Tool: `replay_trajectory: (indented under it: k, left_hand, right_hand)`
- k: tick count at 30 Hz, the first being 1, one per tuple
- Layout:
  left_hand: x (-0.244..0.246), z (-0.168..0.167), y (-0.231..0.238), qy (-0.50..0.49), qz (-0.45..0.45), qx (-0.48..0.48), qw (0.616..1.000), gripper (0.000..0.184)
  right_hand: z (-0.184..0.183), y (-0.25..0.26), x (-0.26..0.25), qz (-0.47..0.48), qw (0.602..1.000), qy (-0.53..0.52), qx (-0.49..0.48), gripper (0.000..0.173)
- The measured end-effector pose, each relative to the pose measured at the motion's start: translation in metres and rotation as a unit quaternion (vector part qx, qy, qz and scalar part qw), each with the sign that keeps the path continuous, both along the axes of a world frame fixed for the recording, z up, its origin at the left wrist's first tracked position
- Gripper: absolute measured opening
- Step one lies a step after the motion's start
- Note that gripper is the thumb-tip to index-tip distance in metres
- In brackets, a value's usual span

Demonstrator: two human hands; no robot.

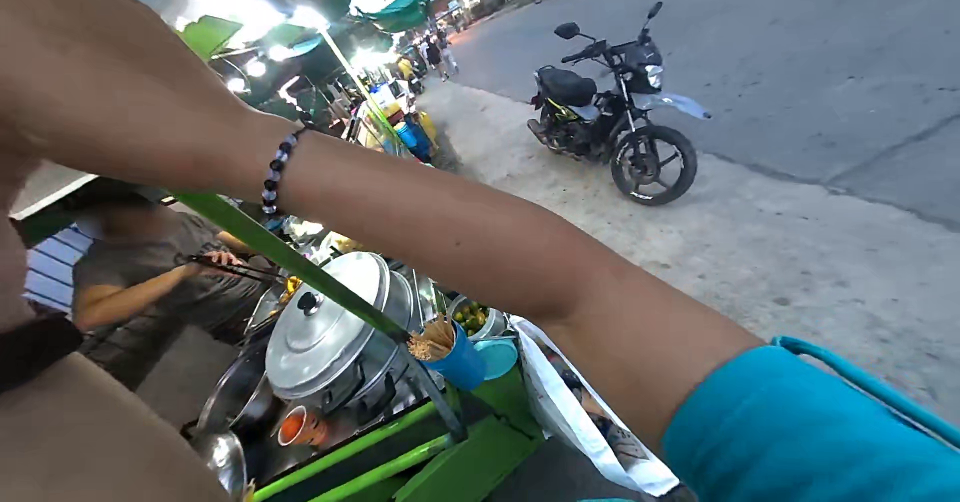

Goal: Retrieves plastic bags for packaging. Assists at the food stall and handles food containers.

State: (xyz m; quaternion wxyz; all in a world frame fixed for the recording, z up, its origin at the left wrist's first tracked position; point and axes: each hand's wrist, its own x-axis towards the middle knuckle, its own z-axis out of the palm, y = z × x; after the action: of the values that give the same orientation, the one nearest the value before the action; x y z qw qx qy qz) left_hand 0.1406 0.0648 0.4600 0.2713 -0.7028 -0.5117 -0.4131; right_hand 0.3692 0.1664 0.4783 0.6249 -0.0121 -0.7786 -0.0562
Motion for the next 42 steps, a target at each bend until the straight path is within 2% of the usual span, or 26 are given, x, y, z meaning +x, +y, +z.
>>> replay_trajectory:
  k: [1,3,4,5,7,10,14,16,18,20,21,23,24,28,31,32,34,37,42]
  left_hand:
    - [-0.005,-0.006,-0.006,0.056,-0.004,-0.004,0.998,0.038]
    - [0.055,-0.012,-0.018,-0.103,0.025,0.019,0.994,0.029]
    - [0.074,-0.006,-0.019,-0.181,-0.029,0.048,0.982,0.025]
    - [0.092,0.003,-0.015,-0.275,-0.096,0.1,0.951,0.019]
    - [0.116,0.011,-0.014,-0.359,-0.117,0.173,0.91,0.023]
    - [0.127,0.002,-0.017,-0.347,-0.071,0.184,0.917,0.016]
    - [0.119,-0.01,-0.02,-0.292,-0.062,0.172,0.939,0.007]
    - [0.117,-0.011,-0.02,-0.289,-0.038,0.183,0.939,0.014]
    - [0.12,-0.012,-0.021,-0.267,0.012,0.22,0.938,0.035]
    - [0.127,-0.02,-0.028,-0.184,0.056,0.262,0.946,0.053]
    - [0.132,-0.025,-0.032,-0.145,0.051,0.276,0.949,0.053]
    - [0.143,-0.031,-0.036,-0.108,0.022,0.277,0.954,0.038]
    - [0.148,-0.031,-0.036,-0.119,0.003,0.255,0.96,0.032]
    - [0.16,0.002,-0.011,-0.273,-0.031,0.125,0.953,0.042]
    - [0.149,0.033,0.007,-0.269,-0.003,0.083,0.96,0.027]
    - [0.146,0.039,0.01,-0.263,0.014,0.088,0.961,0.018]
    - [0.144,0.043,0.004,-0.273,0.042,0.08,0.958,0.015]
    - [0.14,0.041,-0.008,-0.288,0.017,0.086,0.954,0.015]
    - [0.131,0.033,-0.005,-0.299,-0.092,0.041,0.949,0.011]
  right_hand:
    - [0.002,0.005,0.0,0.021,1.0,-0.008,-0.003,0.016]
    - [0.006,0.019,0.005,0.127,0.992,-0.01,-0.005,0.015]
    - [0.008,0.022,0.01,0.201,0.979,-0.005,-0.011,0.017]
    - [0.009,0.027,0.016,0.256,0.966,-0.007,-0.019,0.017]
    - [0.011,0.034,0.027,0.3,0.953,-0.012,-0.048,0.016]
    - [0.01,0.05,0.027,0.296,0.952,0.009,-0.077,0.016]
    - [0.006,0.053,0.022,0.267,0.955,0.082,-0.096,0.01]
    - [0.007,0.049,0.023,0.251,0.96,0.068,-0.107,0.008]
    - [0.006,0.046,0.023,0.213,0.974,0.039,-0.07,0.01]
    - [0.0,0.042,0.022,0.16,0.987,0.024,0.0,0.015]
    - [-0.004,0.04,0.02,0.137,0.99,0.025,0.036,0.017]
    - [-0.01,0.037,0.016,0.098,0.989,0.046,0.097,0.018]
    - [-0.012,0.037,0.014,0.085,0.988,0.057,0.114,0.018]
    - [-0.018,0.037,0.005,0.043,0.983,0.088,0.155,0.017]
    - [-0.022,0.037,-0.007,0.063,0.973,0.123,0.184,0.017]
    - [-0.024,0.037,-0.008,0.071,0.974,0.115,0.181,0.018]
    - [-0.029,0.037,0.0,0.078,0.983,0.065,0.15,0.016]
    - [-0.033,0.045,0.012,0.126,0.986,0.064,0.087,0.034]
    - [-0.03,0.039,0.01,0.169,0.981,0.048,0.086,0.059]
